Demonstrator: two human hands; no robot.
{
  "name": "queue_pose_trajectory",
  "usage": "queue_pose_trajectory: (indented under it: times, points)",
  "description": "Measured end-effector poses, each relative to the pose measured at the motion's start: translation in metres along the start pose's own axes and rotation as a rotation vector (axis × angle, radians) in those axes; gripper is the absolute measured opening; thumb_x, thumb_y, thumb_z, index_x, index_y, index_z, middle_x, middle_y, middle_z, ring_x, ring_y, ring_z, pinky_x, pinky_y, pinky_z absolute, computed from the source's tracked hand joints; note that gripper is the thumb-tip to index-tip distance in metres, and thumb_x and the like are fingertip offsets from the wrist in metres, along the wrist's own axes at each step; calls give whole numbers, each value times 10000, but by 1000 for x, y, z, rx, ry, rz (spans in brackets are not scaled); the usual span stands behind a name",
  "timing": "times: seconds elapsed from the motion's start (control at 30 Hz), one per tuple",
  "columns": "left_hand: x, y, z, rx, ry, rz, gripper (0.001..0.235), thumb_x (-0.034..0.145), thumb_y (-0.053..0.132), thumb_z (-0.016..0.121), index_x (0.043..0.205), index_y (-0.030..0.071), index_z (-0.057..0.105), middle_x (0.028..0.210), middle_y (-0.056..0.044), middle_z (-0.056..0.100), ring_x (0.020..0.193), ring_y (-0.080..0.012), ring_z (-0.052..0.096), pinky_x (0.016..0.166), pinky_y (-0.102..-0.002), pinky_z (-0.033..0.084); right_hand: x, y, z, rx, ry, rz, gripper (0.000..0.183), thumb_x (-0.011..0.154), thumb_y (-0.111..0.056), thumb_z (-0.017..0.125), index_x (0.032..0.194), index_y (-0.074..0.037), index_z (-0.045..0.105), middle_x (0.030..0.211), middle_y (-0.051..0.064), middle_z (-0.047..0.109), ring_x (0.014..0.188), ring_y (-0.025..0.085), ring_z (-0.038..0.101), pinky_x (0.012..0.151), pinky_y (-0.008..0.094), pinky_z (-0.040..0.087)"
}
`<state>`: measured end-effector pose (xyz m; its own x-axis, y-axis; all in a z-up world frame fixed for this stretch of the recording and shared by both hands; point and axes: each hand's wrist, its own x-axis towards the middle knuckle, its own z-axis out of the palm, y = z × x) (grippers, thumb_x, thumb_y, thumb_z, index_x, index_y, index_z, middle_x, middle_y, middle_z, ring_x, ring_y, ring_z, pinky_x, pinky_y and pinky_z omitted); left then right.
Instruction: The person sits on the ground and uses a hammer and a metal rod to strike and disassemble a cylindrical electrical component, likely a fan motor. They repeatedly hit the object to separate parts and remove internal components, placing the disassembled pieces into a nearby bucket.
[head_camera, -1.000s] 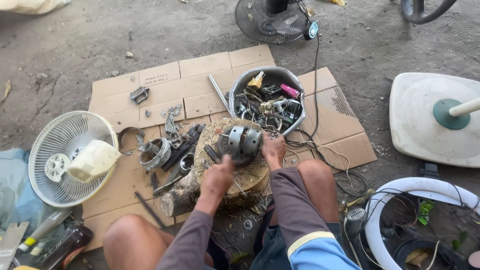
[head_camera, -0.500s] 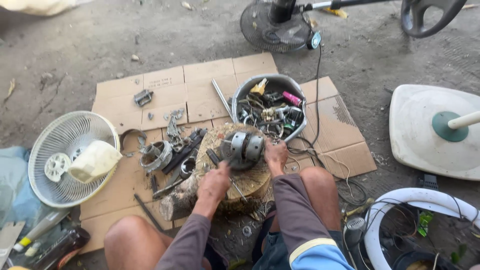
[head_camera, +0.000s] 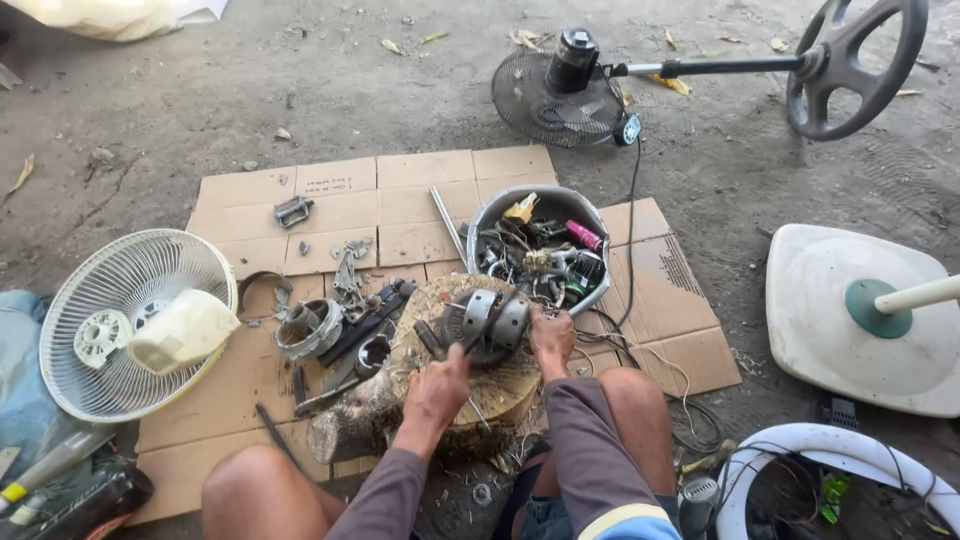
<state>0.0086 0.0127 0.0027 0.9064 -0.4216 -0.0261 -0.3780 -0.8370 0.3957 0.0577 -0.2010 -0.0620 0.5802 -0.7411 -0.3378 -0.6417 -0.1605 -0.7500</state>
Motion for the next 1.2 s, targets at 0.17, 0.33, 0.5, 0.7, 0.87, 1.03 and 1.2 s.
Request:
queue_pose_trajectory:
  times: [0.17, 0.33, 0.5, 0.7, 0.87, 1.03, 1.2]
  points:
    - [8, 42, -74, -192, 28, -257, 327, 1114, 359, 288, 1048, 133, 514, 695, -191, 704, 670, -368, 767, 713, -535, 641, -9, -12, -10, 20, -10, 19, 560, 793, -501, 662, 1038, 0, 713, 1048, 325, 718, 1123, 511, 659, 957, 575, 522]
    - [4, 64, -45, -77, 370, 234, 211, 1049, 354, 447, 945, 181, 512, 573, -150, 607, 483, -396, 667, 458, -513, 550, -3, -8, -6, -3, 2, 29, 550, 799, -518, 664, 1054, -33, 715, 1060, 319, 719, 1138, 495, 664, 979, 553, 529]
    - [-3, 9, -12, 76, -83, 10, 182, 996, 329, 397, 1097, 206, 485, 670, -192, 692, 697, -434, 750, 642, -584, 609, -20, -11, -15, 79, -3, 16, 532, 812, -519, 674, 1043, -42, 720, 1042, 308, 722, 1115, 517, 665, 958, 572, 528]
    - [0, 42, -71, -160, 101, -195, 356, 1112, 393, 278, 1003, 123, 482, 632, -201, 681, 602, -430, 720, 608, -541, 597, -27, -20, -20, 48, 10, -14, 548, 824, -479, 648, 1030, 25, 706, 1060, 357, 703, 1140, 528, 641, 986, 596, 497]
    - [-5, 30, 1, 162, 479, 368, 166, 1000, 378, 496, 974, 215, 515, 556, -65, 583, 472, -290, 659, 449, -436, 539, -23, -10, -9, -3, 2, 14, 534, 839, -462, 660, 1067, 19, 697, 1071, 358, 706, 1161, 503, 650, 1027, 562, 500]
    - [-12, -16, 11, -34, -97, -385, 321, 1060, 402, 294, 1101, 142, 478, 820, -238, 722, 863, -468, 748, 772, -599, 594, -29, -11, -23, 61, 12, -30, 523, 833, -492, 672, 1049, -18, 709, 1028, 309, 725, 1123, 491, 668, 971, 569, 521]
    - [-24, -8, -11, -85, 0, -339, 519, 1075, 550, 202, 1093, 117, 487, 744, -267, 699, 785, -493, 740, 746, -613, 580, -9, 5, -5, 82, 42, -4, 501, 793, -500, 691, 1011, -49, 713, 977, 277, 730, 1076, 481, 692, 925, 558, 544]
